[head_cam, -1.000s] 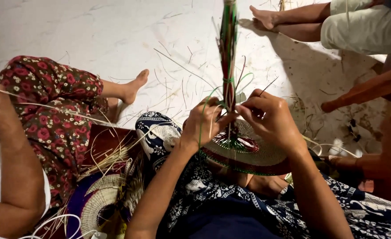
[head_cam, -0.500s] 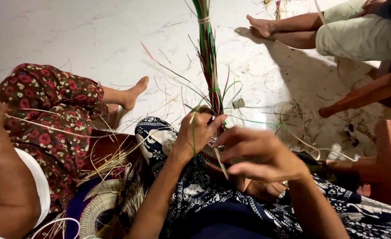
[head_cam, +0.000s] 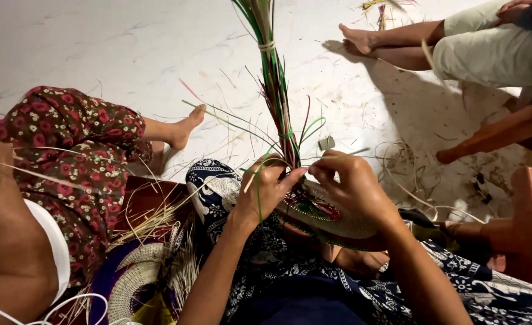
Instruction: A person is weaving a traditional fan using colored strands of material while sitting on the floor.
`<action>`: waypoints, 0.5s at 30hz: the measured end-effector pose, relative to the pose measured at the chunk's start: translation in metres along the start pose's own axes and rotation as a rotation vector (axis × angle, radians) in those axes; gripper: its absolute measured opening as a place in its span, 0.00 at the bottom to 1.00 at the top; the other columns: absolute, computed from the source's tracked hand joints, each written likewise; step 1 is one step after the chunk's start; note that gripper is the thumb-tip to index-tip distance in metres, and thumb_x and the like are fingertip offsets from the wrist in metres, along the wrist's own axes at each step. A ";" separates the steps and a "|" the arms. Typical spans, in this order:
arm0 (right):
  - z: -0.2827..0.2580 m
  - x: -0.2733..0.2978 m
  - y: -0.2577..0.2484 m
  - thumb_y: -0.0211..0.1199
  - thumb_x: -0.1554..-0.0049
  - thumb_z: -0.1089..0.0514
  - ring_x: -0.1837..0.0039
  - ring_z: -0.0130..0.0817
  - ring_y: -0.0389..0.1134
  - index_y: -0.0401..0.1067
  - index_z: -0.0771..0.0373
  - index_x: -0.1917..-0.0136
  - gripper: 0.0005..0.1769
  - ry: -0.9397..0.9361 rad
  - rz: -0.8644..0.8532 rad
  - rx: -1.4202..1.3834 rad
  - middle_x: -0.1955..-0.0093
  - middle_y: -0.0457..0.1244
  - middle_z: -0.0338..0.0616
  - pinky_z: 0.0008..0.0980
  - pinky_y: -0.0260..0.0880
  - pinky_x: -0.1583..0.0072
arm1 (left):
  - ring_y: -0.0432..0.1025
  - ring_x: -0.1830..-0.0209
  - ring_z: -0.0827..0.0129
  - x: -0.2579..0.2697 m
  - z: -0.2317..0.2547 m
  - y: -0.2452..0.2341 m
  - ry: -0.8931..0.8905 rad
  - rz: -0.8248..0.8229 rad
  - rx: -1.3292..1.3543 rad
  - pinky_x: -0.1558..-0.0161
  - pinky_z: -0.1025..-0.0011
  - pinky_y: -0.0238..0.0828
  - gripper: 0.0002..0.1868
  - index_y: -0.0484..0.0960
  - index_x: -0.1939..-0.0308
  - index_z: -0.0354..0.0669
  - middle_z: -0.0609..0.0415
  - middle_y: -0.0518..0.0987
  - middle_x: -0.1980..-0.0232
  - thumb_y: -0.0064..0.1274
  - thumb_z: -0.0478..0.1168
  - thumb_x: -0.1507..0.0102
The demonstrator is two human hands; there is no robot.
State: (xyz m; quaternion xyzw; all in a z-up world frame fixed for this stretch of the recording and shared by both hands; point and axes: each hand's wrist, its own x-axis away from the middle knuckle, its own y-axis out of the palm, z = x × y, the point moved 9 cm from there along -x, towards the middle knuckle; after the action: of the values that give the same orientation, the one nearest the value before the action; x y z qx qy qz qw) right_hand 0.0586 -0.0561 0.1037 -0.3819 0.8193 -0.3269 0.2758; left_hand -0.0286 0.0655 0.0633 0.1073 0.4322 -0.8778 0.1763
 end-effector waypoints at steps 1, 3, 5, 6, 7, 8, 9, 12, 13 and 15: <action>0.009 -0.002 0.003 0.64 0.42 0.58 0.62 0.38 0.69 0.79 0.62 0.58 0.07 0.098 -0.057 -0.166 0.63 0.69 0.45 0.36 0.69 0.60 | 0.77 0.78 0.61 0.003 -0.003 0.005 -0.010 -0.011 0.007 0.70 0.70 0.75 0.25 0.81 0.74 0.38 0.42 0.82 0.75 0.52 0.53 0.31; 0.005 -0.004 -0.001 0.61 0.38 0.58 0.63 0.35 0.66 0.80 0.63 0.57 0.10 0.195 -0.113 -0.331 0.63 0.69 0.47 0.33 0.69 0.60 | 0.76 0.79 0.60 -0.002 0.005 0.005 -0.019 -0.021 0.015 0.71 0.70 0.76 0.25 0.81 0.73 0.37 0.40 0.81 0.75 0.52 0.52 0.30; -0.043 -0.010 -0.029 0.58 0.36 0.59 0.65 0.33 0.62 0.80 0.67 0.57 0.13 -0.071 0.008 -0.553 0.66 0.65 0.49 0.29 0.62 0.62 | 0.75 0.79 0.56 -0.014 0.017 -0.005 -0.123 -0.020 0.098 0.69 0.66 0.76 0.25 0.82 0.71 0.34 0.40 0.80 0.77 0.50 0.52 0.30; -0.048 -0.010 -0.034 0.58 0.36 0.59 0.65 0.33 0.62 0.80 0.67 0.57 0.13 -0.071 0.008 -0.553 0.66 0.65 0.49 0.29 0.62 0.62 | 0.75 0.79 0.56 -0.011 0.011 -0.001 -0.123 -0.020 0.097 0.69 0.66 0.76 0.25 0.82 0.71 0.34 0.40 0.80 0.77 0.50 0.52 0.30; -0.060 -0.009 -0.040 0.59 0.38 0.60 0.64 0.33 0.63 0.80 0.68 0.57 0.12 -0.156 0.006 -0.602 0.66 0.66 0.49 0.30 0.63 0.61 | 0.75 0.79 0.58 -0.007 -0.002 0.009 -0.217 -0.072 0.195 0.69 0.65 0.74 0.29 0.81 0.73 0.38 0.43 0.79 0.78 0.47 0.59 0.31; -0.072 -0.007 -0.048 0.59 0.39 0.61 0.63 0.33 0.64 0.80 0.69 0.57 0.11 -0.239 0.005 -0.650 0.65 0.66 0.49 0.30 0.65 0.60 | 0.75 0.79 0.61 -0.001 -0.014 0.020 -0.310 -0.125 0.293 0.69 0.65 0.71 0.33 0.80 0.76 0.42 0.47 0.79 0.79 0.45 0.66 0.33; -0.077 -0.006 -0.052 0.59 0.39 0.61 0.63 0.33 0.64 0.80 0.69 0.57 0.11 -0.238 0.006 -0.650 0.65 0.66 0.49 0.30 0.65 0.60 | 0.75 0.79 0.61 0.000 -0.013 0.011 -0.310 -0.126 0.294 0.69 0.65 0.71 0.33 0.80 0.76 0.42 0.47 0.79 0.79 0.45 0.66 0.33; -0.088 0.000 -0.065 0.53 0.36 0.57 0.60 0.38 0.68 0.79 0.72 0.55 0.18 -0.319 -0.032 -0.747 0.63 0.67 0.54 0.35 0.70 0.56 | 0.72 0.82 0.52 0.007 -0.027 -0.010 -0.321 -0.019 0.288 0.72 0.59 0.68 0.29 0.79 0.82 0.37 0.40 0.75 0.83 0.54 0.56 0.33; -0.085 0.002 -0.068 0.55 0.37 0.52 0.58 0.38 0.68 0.78 0.73 0.51 0.21 -0.346 -0.050 -0.713 0.61 0.68 0.55 0.35 0.71 0.55 | 0.70 0.85 0.58 0.013 -0.042 -0.007 -0.338 -0.001 0.305 0.73 0.65 0.69 0.31 0.80 0.82 0.40 0.44 0.76 0.84 0.50 0.58 0.32; -0.079 0.007 -0.078 0.57 0.38 0.46 0.56 0.39 0.68 0.77 0.74 0.48 0.25 -0.370 -0.072 -0.681 0.59 0.68 0.57 0.36 0.71 0.54 | 0.67 0.88 0.64 0.017 -0.053 -0.012 -0.360 0.017 0.322 0.74 0.71 0.70 0.32 0.80 0.82 0.42 0.48 0.76 0.85 0.47 0.60 0.30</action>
State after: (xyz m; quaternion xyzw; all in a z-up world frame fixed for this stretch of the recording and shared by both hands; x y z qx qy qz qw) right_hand 0.0342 -0.0745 0.2102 -0.5327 0.8033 0.0286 0.2647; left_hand -0.0469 0.1110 0.0340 -0.0206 0.2474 -0.9389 0.2385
